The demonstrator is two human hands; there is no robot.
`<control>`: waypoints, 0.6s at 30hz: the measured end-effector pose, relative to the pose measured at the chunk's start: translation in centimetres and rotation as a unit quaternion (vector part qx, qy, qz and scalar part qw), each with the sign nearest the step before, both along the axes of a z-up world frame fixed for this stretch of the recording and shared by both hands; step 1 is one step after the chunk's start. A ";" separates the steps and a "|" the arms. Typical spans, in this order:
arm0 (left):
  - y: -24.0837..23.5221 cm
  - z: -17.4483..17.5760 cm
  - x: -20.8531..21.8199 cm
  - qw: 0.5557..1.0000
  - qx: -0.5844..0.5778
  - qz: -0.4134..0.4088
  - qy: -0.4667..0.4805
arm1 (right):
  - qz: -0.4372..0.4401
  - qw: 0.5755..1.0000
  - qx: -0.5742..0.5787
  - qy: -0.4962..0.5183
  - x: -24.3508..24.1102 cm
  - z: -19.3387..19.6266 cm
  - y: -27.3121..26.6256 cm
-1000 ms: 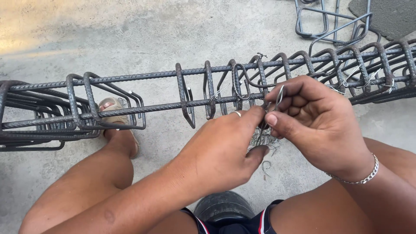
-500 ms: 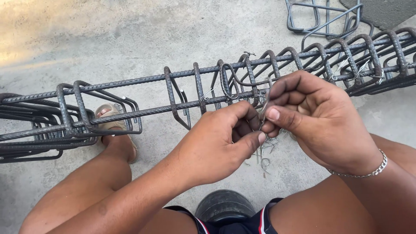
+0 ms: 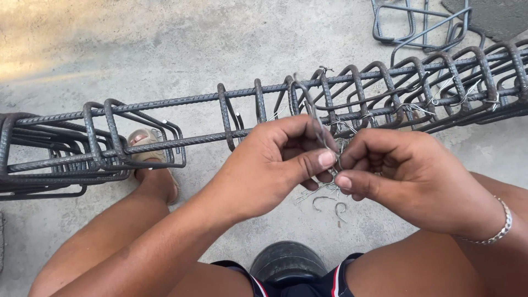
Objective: Tying rebar intersections with wire using a manual hook tool
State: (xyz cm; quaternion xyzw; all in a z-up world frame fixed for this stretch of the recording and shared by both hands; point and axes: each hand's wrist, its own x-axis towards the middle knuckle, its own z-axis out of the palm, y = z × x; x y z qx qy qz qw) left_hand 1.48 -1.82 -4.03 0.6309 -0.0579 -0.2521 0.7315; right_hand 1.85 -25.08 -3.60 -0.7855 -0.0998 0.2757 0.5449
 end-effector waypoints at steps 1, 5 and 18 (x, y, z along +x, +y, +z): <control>-0.1 -0.1 0.0 1.000 0.002 0.001 0.005 | -0.033 0.999 -0.004 0.000 -0.2 -0.1 0.1; -0.1 -0.1 -0.2 1.000 0.018 0.018 -0.003 | -0.025 0.998 -0.034 -0.037 -0.2 0.4 1.0; -0.4 0.2 -0.6 0.986 0.131 0.063 -0.084 | 0.050 0.946 -0.136 -0.291 -0.1 0.9 2.9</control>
